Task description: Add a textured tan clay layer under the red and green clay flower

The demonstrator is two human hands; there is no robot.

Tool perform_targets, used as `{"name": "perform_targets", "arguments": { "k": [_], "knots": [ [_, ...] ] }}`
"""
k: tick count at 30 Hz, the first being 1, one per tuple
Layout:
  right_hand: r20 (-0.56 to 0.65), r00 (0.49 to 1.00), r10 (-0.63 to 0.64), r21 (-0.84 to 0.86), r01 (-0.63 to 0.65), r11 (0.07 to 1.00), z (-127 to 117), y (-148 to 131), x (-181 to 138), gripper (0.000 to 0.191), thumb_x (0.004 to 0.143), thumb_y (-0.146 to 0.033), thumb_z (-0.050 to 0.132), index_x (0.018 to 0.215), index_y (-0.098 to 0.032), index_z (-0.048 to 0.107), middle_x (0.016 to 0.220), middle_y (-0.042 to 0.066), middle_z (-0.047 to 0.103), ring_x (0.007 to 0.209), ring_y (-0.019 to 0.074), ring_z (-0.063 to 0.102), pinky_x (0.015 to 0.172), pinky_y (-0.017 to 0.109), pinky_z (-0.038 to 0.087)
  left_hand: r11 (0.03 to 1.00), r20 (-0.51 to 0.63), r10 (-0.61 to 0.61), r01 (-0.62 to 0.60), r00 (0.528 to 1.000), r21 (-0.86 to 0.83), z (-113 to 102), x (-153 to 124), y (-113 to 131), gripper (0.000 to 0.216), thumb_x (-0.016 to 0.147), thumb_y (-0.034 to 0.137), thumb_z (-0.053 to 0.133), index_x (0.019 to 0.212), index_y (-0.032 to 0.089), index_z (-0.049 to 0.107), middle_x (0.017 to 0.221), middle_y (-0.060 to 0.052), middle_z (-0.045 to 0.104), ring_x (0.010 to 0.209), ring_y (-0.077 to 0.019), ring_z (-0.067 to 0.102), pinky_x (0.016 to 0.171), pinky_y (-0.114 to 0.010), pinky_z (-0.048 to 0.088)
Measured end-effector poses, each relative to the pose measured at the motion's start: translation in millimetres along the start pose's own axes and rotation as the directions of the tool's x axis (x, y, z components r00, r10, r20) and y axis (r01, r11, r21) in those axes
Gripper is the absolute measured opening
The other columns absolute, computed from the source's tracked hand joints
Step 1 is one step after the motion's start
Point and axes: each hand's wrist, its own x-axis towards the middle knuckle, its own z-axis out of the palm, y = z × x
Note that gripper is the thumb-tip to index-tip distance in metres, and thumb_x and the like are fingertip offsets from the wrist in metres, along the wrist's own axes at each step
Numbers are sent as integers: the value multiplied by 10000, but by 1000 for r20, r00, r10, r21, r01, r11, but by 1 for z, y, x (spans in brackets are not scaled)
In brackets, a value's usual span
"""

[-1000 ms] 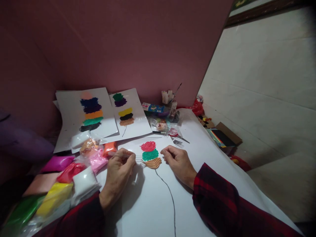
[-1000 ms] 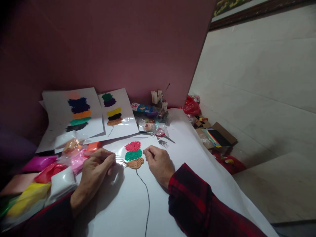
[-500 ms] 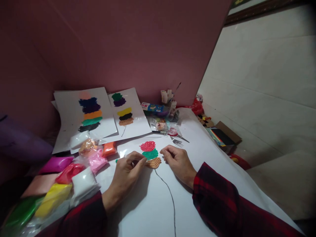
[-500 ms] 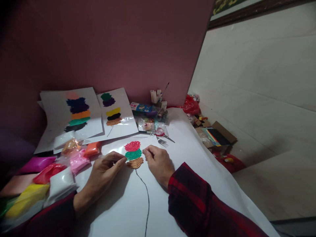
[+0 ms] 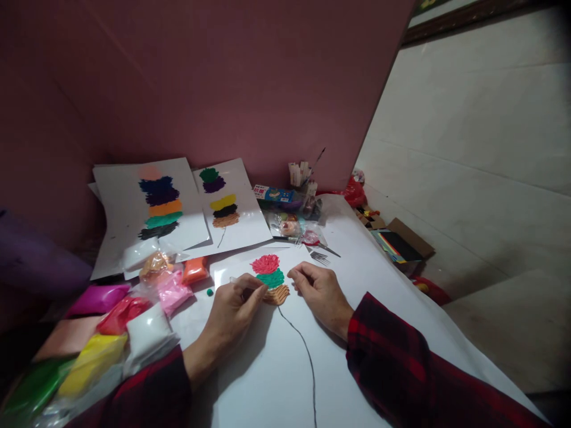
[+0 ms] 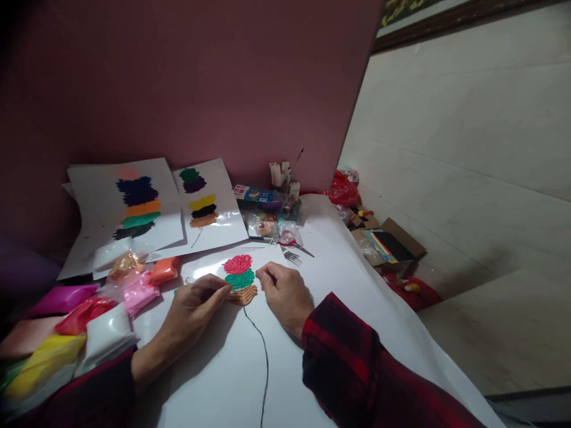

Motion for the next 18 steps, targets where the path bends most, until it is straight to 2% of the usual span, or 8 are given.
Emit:
{"name": "perform_targets", "arguments": {
  "k": [4, 6, 11, 18],
  "knots": [
    [-1, 1000, -2, 4, 2, 1000, 0, 0, 0, 261, 913, -322, 480, 734, -196, 622, 588, -20, 558, 559, 122, 512, 540, 231, 382, 997, -48, -15, 11, 999, -78, 0, 1, 1, 185, 838, 343, 588, 771, 174, 620, 707, -5, 633, 659, -140, 597, 615, -250, 456],
    [-3, 1000, 1, 8, -1, 1000, 0, 0, 0, 259, 911, -326, 481, 738, -197, 624, 591, -19, 561, 562, 123, 515, 539, 229, 382, 997, -26, -17, 15, 1000, -79, 0, 1, 1, 191, 837, 350, 589, 767, 174, 618, 688, -2, 624, 640, -136, 587, 599, -245, 449],
    [-1, 1000, 5, 9, -5, 1000, -1, 0, 1, 255, 907, -329, 481, 746, -197, 630, 592, -18, 571, 561, 122, 519, 537, 228, 382, 1000, 34, -9, 10, 999, -3, 0, -1, 0, 211, 850, 354, 563, 768, 170, 626, 714, -19, 641, 661, -150, 606, 619, -259, 459],
    [-2, 1000, 1, 4, -1, 1000, 0, -1, 0, 261, 909, -330, 479, 734, -199, 621, 589, -20, 565, 563, 123, 519, 542, 228, 384, 996, 42, -3, 0, 999, 86, 0, 1, 2, 212, 858, 342, 536, 780, 169, 631, 739, -33, 667, 670, -160, 623, 626, -269, 472]
  ]
}}
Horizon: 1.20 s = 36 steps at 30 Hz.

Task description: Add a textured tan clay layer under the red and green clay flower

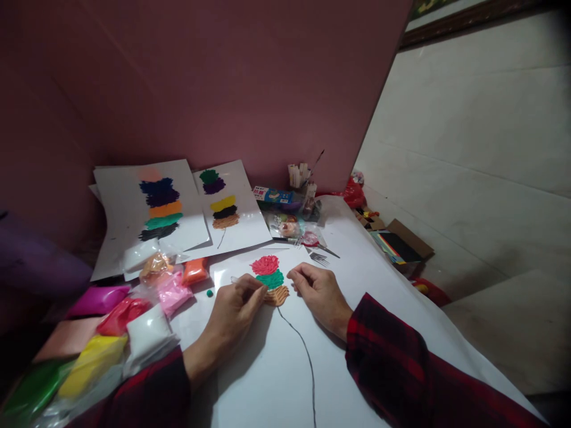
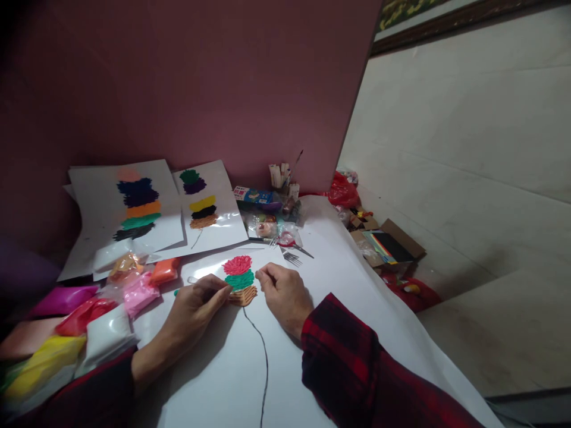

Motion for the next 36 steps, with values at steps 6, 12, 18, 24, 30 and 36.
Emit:
{"name": "perform_targets", "arguments": {
  "k": [6, 12, 18, 24, 30, 36],
  "knots": [
    [-1, 1000, -2, 4, 2, 1000, 0, 1, 0, 256, 908, -323, 482, 739, -195, 626, 594, -14, 567, 566, 128, 522, 542, 232, 388, 987, -20, 101, -97, 995, 130, -2, 1, 3, 188, 864, 297, 519, 755, 176, 611, 699, -21, 662, 603, -141, 605, 554, -246, 445],
    [4, 1000, 6, 1, -6, 1000, -1, 0, 0, 252, 908, -323, 485, 737, -198, 622, 590, -19, 568, 563, 125, 518, 544, 230, 386, 956, -20, 151, -140, 988, 258, -3, 1, 4, 160, 862, 252, 504, 748, 175, 586, 654, -3, 631, 535, -120, 547, 517, -237, 394],
    [0, 1000, 6, -1, -6, 1000, 0, 1, 0, 260, 909, -324, 486, 726, -195, 617, 580, -20, 562, 556, 123, 518, 539, 227, 382, 938, -20, 165, -151, 986, 312, -5, 0, 4, 158, 866, 252, 487, 745, 178, 558, 638, 5, 602, 502, -113, 503, 498, -239, 367],
    [-2, 1000, -1, 1, 1, 1000, 0, 2, 0, 255, 909, -320, 485, 732, -197, 620, 584, -19, 566, 554, 125, 521, 538, 229, 386, 931, -21, 180, -164, 983, 326, -6, 0, 2, 153, 869, 248, 479, 739, 187, 531, 635, 8, 593, 504, -114, 513, 501, -239, 368],
    [-5, 1000, 3, 5, -3, 1000, 0, 2, 0, 255, 908, -323, 488, 729, -199, 620, 580, -20, 566, 553, 125, 522, 540, 233, 392, 926, -16, 193, -177, 981, 333, -8, -1, 0, 157, 866, 246, 468, 735, 184, 530, 615, 11, 575, 478, -104, 466, 487, -239, 350],
    [-3, 1000, 4, 15, -4, 1000, 0, 2, 0, 249, 908, -316, 486, 741, -196, 627, 582, -20, 568, 551, 124, 522, 537, 234, 393, 925, -13, 180, -165, 984, 341, -9, -2, -1, 177, 881, 250, 450, 752, 181, 551, 672, -2, 602, 530, -113, 506, 523, -243, 376]
  ]
}}
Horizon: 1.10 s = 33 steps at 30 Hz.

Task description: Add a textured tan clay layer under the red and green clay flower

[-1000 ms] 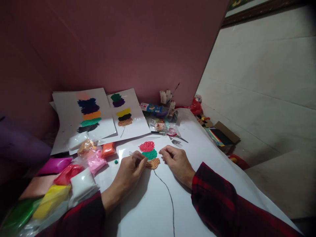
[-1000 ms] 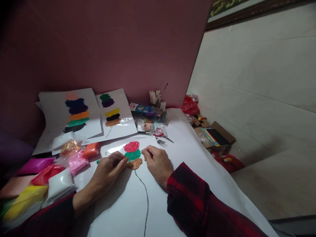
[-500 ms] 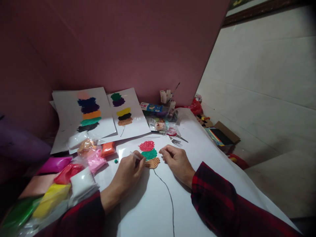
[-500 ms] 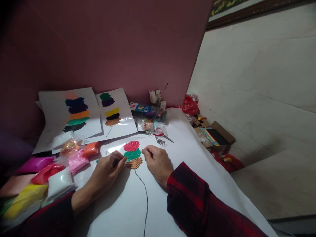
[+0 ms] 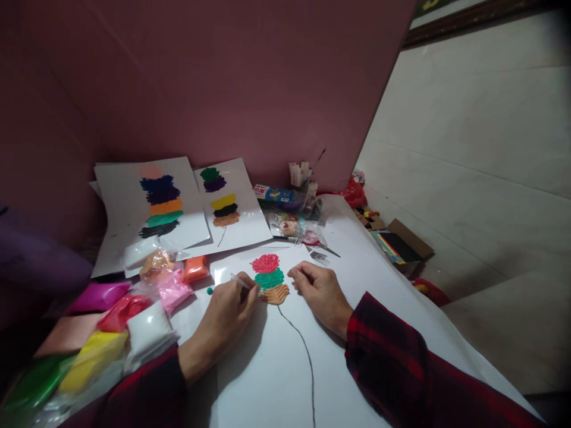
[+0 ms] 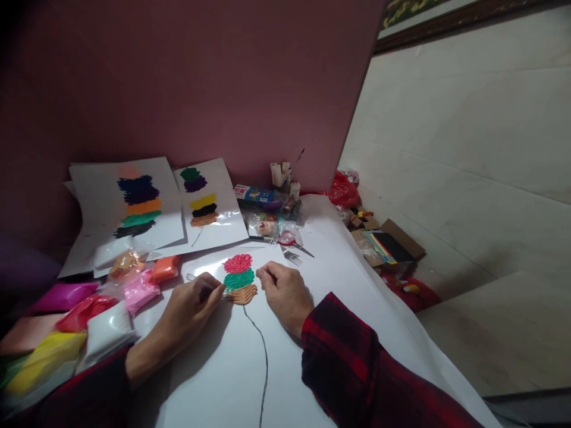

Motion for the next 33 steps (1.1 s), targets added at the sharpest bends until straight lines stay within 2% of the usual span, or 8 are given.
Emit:
{"name": "perform_targets", "arguments": {
  "k": [14, 20, 26, 33],
  "knots": [
    [1, 1000, 7, -6, -7, 1000, 0, -1, 0, 253, 907, -326, 486, 734, -200, 621, 592, -16, 569, 563, 129, 525, 540, 235, 392, 999, -5, -25, 25, 1000, -41, -6, 0, 0, 181, 867, 259, 490, 739, 173, 585, 686, -9, 624, 543, -117, 536, 538, -249, 396],
    [0, 1000, 3, -12, -3, 1000, 0, -1, -1, 249, 907, -324, 488, 741, -202, 627, 602, -16, 571, 565, 128, 518, 542, 236, 391, 959, 5, -147, 143, 989, -243, -8, -1, 3, 203, 850, 299, 529, 716, 170, 607, 681, -12, 625, 598, -132, 569, 555, -250, 422],
    [4, 1000, 5, -10, -5, 1000, 0, -1, 0, 258, 912, -324, 480, 739, -196, 624, 599, -15, 567, 562, 127, 514, 543, 238, 391, 821, 70, -287, 283, 955, -496, -7, -3, 2, 262, 846, 361, 554, 671, 167, 573, 566, 24, 544, 457, -92, 472, 450, -230, 355],
    [3, 1000, 2, -7, -2, 1000, 0, -1, 0, 247, 910, -310, 485, 741, -194, 624, 589, -17, 567, 555, 124, 513, 542, 235, 387, 761, 72, -301, 285, 951, -583, -9, -3, 1, 269, 841, 366, 576, 668, 161, 561, 579, 34, 516, 456, -76, 454, 448, -221, 343]
  ]
}}
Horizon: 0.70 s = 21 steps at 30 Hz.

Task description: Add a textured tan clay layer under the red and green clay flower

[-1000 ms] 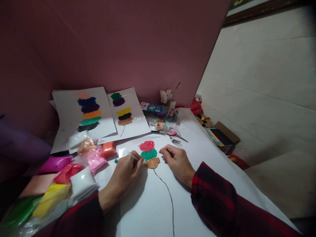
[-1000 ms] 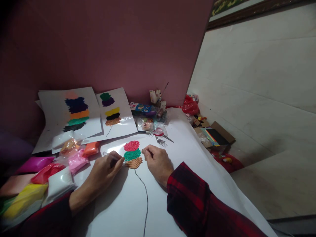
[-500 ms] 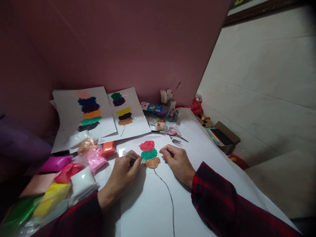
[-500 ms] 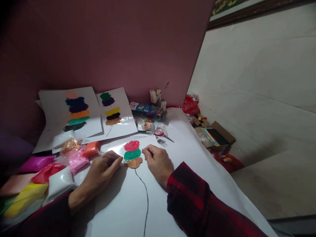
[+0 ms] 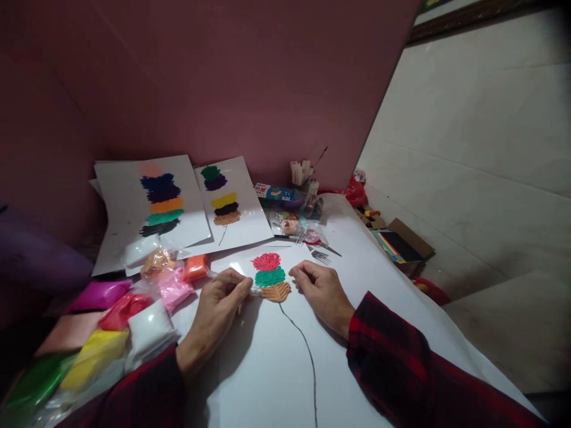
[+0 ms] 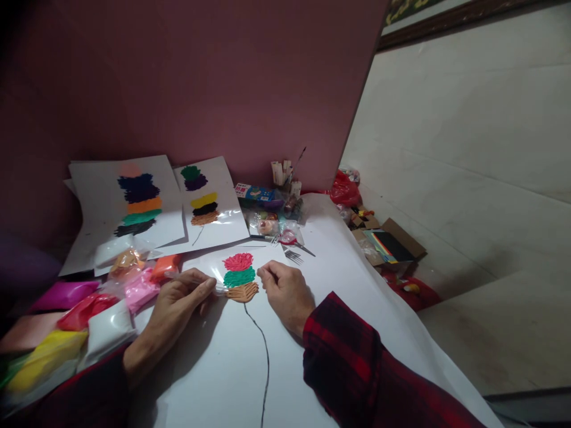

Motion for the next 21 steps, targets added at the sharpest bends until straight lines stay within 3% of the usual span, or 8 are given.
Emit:
{"name": "perform_targets", "arguments": {
  "k": [16, 21],
  "knots": [
    [-5, 1000, -7, -4, 7, 1000, 1, 4, 0, 251, 911, -331, 486, 753, -204, 634, 600, -19, 577, 567, 124, 512, 540, 229, 379, 989, -23, 122, -120, 992, 86, 0, -3, -12, 163, 823, 319, 613, 764, 171, 647, 733, -4, 627, 669, -120, 559, 587, -233, 424],
    [-8, 1000, -11, -8, 11, 1000, 2, 4, 0, 247, 909, -328, 490, 745, -206, 628, 600, -23, 575, 563, 123, 511, 541, 231, 379, 970, 23, 190, -191, 981, 147, -2, -3, -13, 147, 845, 285, 585, 776, 168, 640, 727, -8, 634, 679, -128, 572, 588, -241, 427]
  ]
}}
